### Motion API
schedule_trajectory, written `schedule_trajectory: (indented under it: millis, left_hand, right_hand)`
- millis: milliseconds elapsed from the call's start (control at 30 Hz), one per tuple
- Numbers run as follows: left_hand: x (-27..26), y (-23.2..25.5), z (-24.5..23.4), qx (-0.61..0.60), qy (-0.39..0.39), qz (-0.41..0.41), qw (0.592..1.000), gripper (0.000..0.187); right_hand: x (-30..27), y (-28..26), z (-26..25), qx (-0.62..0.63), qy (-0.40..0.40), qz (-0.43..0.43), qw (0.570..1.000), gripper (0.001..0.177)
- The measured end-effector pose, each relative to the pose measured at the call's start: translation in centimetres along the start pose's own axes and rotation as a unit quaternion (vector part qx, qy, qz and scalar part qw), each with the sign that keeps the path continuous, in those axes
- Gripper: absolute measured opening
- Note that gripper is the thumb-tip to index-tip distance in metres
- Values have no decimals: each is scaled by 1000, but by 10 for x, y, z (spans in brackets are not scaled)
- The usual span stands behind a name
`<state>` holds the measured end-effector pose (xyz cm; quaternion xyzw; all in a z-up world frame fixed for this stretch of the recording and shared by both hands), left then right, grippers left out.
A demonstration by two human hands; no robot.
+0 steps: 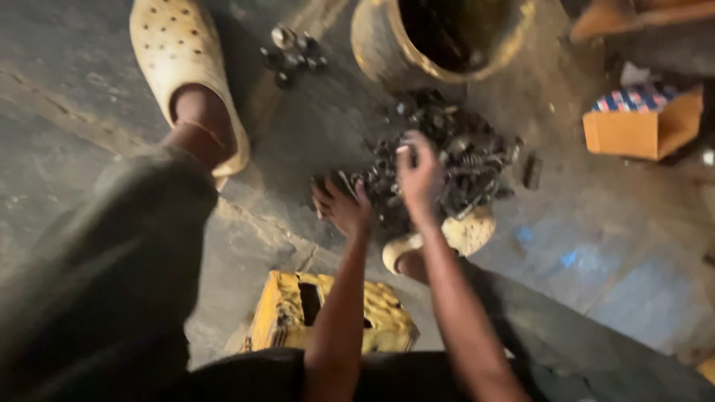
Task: The person sits on a low stool and sorts a pile of metal hardware on the floor. They pick up bolts, nuts, and washers, inspect them, and place selected items into a metal bucket. The person continues to separate and organize the parts by hand throughout the clip.
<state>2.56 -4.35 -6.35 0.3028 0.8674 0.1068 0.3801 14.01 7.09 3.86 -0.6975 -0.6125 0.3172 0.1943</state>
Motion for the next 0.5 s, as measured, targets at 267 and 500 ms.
schedule_trajectory:
  millis: [267,500]
  left_hand:
    - [-22,-5,-19,-47,49,-17,998,80]
    - [-15,-7,-16,19,-16,-43,999,55]
  right_hand:
    - [-24,72,-57,-271,38,37,961,55]
    - [-23,94,-33,-113,-46,123,985,63]
Point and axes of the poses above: each hand's wrist, its own x-axis towards the middle knuckle, its own z-axis out of the palm, y = z × x, the point moved 3 cm from there along x, towards the middle knuckle, and after that the axes turned 10 degrees about -y, right-handed, at the moved point
